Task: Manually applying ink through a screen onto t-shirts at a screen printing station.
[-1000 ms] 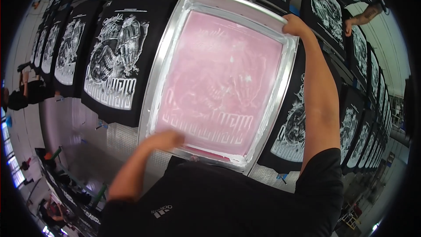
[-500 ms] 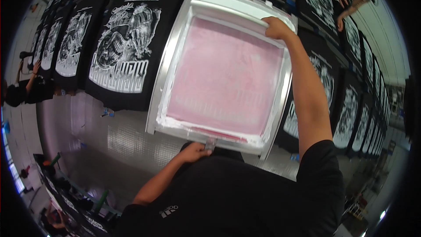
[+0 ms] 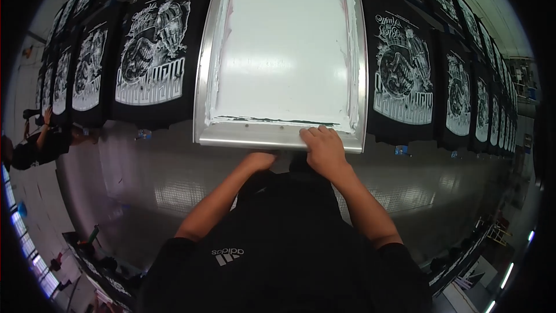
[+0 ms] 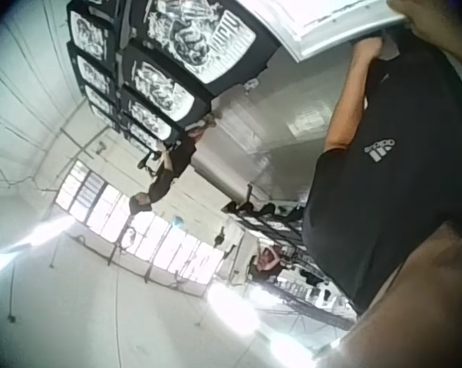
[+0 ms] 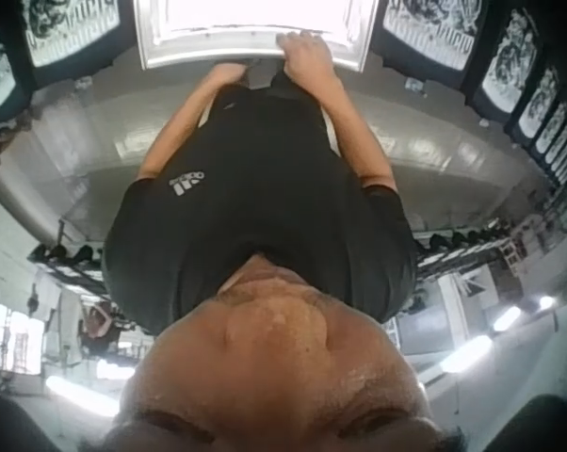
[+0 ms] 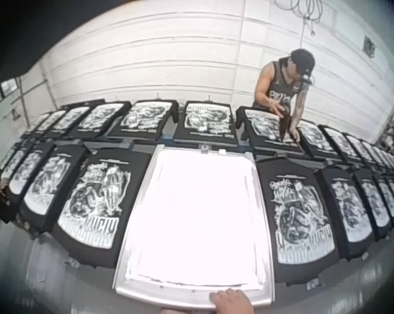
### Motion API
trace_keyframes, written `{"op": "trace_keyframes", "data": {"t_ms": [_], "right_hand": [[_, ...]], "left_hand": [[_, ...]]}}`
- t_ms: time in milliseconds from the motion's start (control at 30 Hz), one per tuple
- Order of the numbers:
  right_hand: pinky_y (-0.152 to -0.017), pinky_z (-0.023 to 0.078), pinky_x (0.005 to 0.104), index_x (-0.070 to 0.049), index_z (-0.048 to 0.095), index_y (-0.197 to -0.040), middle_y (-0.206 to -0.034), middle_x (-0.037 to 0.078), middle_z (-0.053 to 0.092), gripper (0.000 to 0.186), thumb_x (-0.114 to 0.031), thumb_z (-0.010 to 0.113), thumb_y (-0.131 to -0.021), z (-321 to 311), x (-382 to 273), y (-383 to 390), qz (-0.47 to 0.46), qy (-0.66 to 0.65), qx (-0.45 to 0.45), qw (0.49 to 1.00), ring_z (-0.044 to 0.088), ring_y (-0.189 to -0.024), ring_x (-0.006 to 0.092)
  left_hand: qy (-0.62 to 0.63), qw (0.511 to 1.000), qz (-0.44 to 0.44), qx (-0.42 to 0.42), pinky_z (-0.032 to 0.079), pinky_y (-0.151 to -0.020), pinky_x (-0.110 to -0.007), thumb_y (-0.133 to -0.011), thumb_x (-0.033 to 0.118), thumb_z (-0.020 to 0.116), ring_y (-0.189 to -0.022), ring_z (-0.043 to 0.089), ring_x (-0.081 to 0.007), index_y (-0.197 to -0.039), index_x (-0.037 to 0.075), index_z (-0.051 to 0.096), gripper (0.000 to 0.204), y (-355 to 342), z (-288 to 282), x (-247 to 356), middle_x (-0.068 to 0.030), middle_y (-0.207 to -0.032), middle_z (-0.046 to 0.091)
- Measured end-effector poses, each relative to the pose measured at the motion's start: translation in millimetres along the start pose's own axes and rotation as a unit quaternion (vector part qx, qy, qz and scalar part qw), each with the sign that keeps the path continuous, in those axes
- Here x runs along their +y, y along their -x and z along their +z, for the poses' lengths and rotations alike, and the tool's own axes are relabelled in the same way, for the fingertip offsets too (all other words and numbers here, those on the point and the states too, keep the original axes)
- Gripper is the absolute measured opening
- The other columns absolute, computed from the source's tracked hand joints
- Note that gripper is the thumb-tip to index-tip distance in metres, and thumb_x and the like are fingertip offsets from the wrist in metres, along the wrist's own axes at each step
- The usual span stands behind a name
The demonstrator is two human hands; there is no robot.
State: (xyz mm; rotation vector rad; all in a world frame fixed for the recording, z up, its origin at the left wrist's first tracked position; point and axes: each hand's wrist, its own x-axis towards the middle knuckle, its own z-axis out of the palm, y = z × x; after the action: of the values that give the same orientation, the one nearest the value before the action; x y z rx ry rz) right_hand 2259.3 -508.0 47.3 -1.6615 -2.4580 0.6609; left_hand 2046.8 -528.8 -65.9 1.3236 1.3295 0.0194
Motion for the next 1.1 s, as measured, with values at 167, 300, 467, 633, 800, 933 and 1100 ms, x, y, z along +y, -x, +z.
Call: {"op": "trace_keyframes", "data": {"t_ms": [167,300,467,633,800,933,1100], "right_hand": [[-0.084,0.043,0.0464,-0.006,0.063,-0.099,-0.091,0.011,0.066,0.032,-0.005,0.063,-0.067,-33.7,17.6,-23.2,-0.035,0.006,0.027,0.999,0.06,-0.094,0.03],[-0.095,0.036,0.0471,-0.008,0.07,-0.098,-0.087,0.012,0.069,0.036,-0.025,0.079,-0.067,-67.0,97.4,-16.1,0.078,-0.03,-0.05,0.995,0.062,-0.094,0.0339],[-0.077,0.049,0.0302,-0.002,0.069,-0.097,-0.083,0.006,0.069,0.031,-0.012,0.082,-0.071,-38.3,161.3,-16.6,0.162,-0.406,0.0,0.899,0.063,-0.081,0.0137],[-0.077,0.049,0.0283,0.001,0.068,-0.1,-0.091,0.006,0.069,0.033,-0.01,0.082,-0.072,-13.5,175.5,-36.5,0.209,-0.548,0.059,0.808,0.062,-0.082,0.0139],[-0.078,0.05,0.0288,0.0,0.068,-0.099,-0.089,0.005,0.069,0.033,-0.008,0.083,-0.07,-53.8,213.0,9.0,0.234,-0.568,0.084,0.785,0.062,-0.082,0.0135],[-0.078,0.05,0.0286,-0.001,0.067,-0.095,-0.088,0.005,0.069,0.03,-0.006,0.082,-0.069,-100.8,272.2,72.8,0.261,-0.557,0.083,0.784,0.063,-0.082,0.0135],[-0.076,0.05,0.0293,-0.001,0.067,-0.092,-0.085,0.004,0.069,0.029,-0.004,0.082,-0.067,-147.6,400.2,174.1,0.256,-0.512,0.118,0.812,0.063,-0.079,0.0125]], "left_hand": [[-0.01,0.997,-0.071,0.022,0.05,-0.076,-0.04,-0.086,0.048,0.063,-0.082,0.066,-0.03,-0.083,0.002,0.072,0.047,18.4,-14.6,13.7,-0.0182,-0.081,0.069],[-0.059,0.993,0.025,0.096,0.049,-0.066,-0.041,-0.087,0.049,0.065,-0.067,0.062,-0.0265,-0.077,0.0,0.068,0.05,42.1,-53.3,1.7,-0.0146,-0.069,0.064],[0.123,0.847,-0.02,0.517,0.051,-0.076,-0.037,-0.094,0.038,0.059,-0.081,0.067,-0.0246,-0.102,0.0,0.069,0.04,46.1,-155.9,-11.3,-0.0163,-0.086,0.07],[0.101,0.846,-0.002,0.524,0.047,-0.087,-0.031,-0.099,0.036,0.054,-0.099,0.063,-0.018,-0.119,-0.001,0.063,0.043,-14.7,-182.6,-54.9,-0.0181,-0.106,0.07],[0.241,0.856,-0.013,0.457,0.046,-0.09,-0.029,-0.101,0.033,0.051,-0.102,0.06,-0.0143,-0.124,-0.004,0.061,0.044,-6.4,-129.8,-4.9,-0.0113,-0.111,0.069],[0.288,0.859,0.031,0.422,0.046,-0.09,-0.029,-0.102,0.032,0.049,-0.101,0.06,-0.015,-0.124,-0.005,0.06,0.045,-13.8,-43.8,56.0,-0.0124,-0.11,0.069],[0.218,0.882,0.07,0.412,0.046,-0.09,-0.029,-0.102,0.035,0.049,-0.1,0.06,-0.0159,-0.125,-0.006,0.059,0.048,-81.0,74.6,150.7,-0.0152,-0.108,0.069]]}}
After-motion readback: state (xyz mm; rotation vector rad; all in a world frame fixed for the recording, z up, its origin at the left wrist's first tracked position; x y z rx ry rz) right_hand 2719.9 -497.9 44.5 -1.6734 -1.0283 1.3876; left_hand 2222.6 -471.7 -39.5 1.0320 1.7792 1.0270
